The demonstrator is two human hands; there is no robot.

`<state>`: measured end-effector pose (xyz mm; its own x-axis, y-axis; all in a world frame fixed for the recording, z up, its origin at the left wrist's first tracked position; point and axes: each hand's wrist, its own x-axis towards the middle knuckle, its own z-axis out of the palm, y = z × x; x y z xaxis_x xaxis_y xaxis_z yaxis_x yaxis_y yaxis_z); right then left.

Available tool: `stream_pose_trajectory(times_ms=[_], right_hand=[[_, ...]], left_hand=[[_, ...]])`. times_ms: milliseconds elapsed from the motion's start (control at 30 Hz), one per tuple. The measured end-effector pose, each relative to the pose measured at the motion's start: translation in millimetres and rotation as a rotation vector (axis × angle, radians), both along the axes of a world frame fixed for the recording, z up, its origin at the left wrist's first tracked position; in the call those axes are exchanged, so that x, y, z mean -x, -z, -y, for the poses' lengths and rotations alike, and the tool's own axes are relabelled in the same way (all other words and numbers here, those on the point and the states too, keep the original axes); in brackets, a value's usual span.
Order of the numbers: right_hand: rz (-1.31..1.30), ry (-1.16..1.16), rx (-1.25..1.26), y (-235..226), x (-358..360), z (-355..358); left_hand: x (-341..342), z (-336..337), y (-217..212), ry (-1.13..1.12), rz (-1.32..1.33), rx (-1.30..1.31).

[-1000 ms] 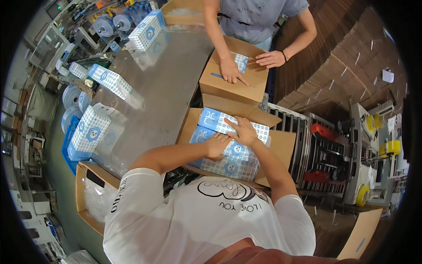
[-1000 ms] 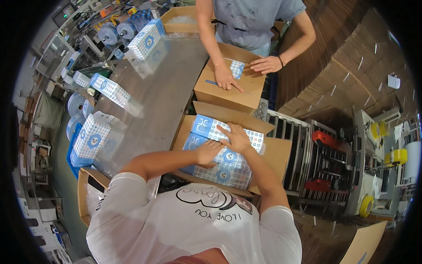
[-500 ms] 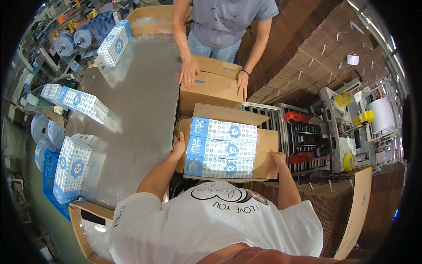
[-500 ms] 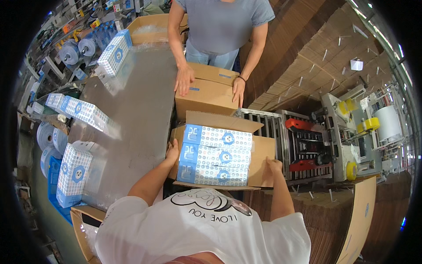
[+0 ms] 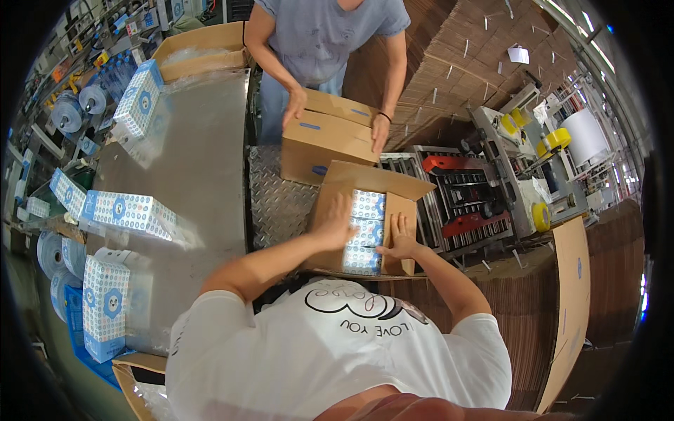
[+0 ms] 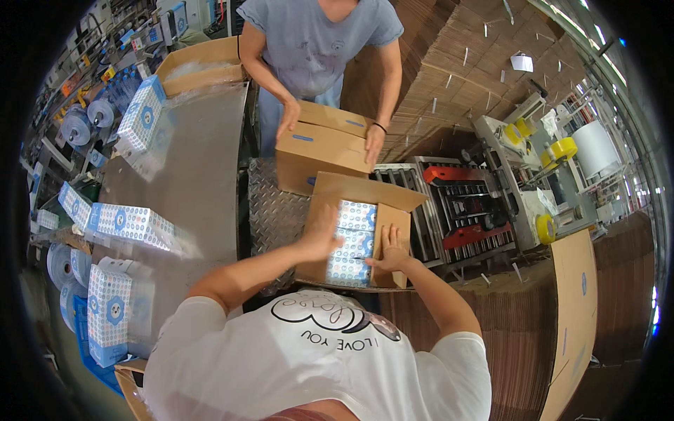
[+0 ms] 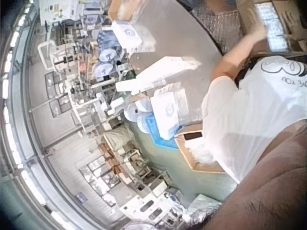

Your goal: The person packs wrapped product packages into cardboard boxes, folds the box flaps closed by hand, and transfers the packed boxes onto a roller conveyor.

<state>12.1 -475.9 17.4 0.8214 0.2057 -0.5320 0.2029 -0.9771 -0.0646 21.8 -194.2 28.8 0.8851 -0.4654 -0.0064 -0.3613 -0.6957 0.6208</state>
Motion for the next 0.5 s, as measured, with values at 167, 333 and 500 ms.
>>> stream_pose_trajectory(times_ms=[167, 333, 500], right_hand=[[-0.7, -0.057, -0.557, -78.1, 28.6, -8.6], [-0.21, -0.13, -0.526, -77.1, 14.8, 6.3], [0.579, -0.423, -0.051, -35.4, -36.4, 4.5]], left_hand=[[-1.9, -5.9, 40.3, 0.382, -0.09, -0.271], [-29.7, -75.4, 36.3, 0.073, -0.707, 0.691], [-1.3, -36.7, 64.6, -0.166, -0.939, 1.417]])
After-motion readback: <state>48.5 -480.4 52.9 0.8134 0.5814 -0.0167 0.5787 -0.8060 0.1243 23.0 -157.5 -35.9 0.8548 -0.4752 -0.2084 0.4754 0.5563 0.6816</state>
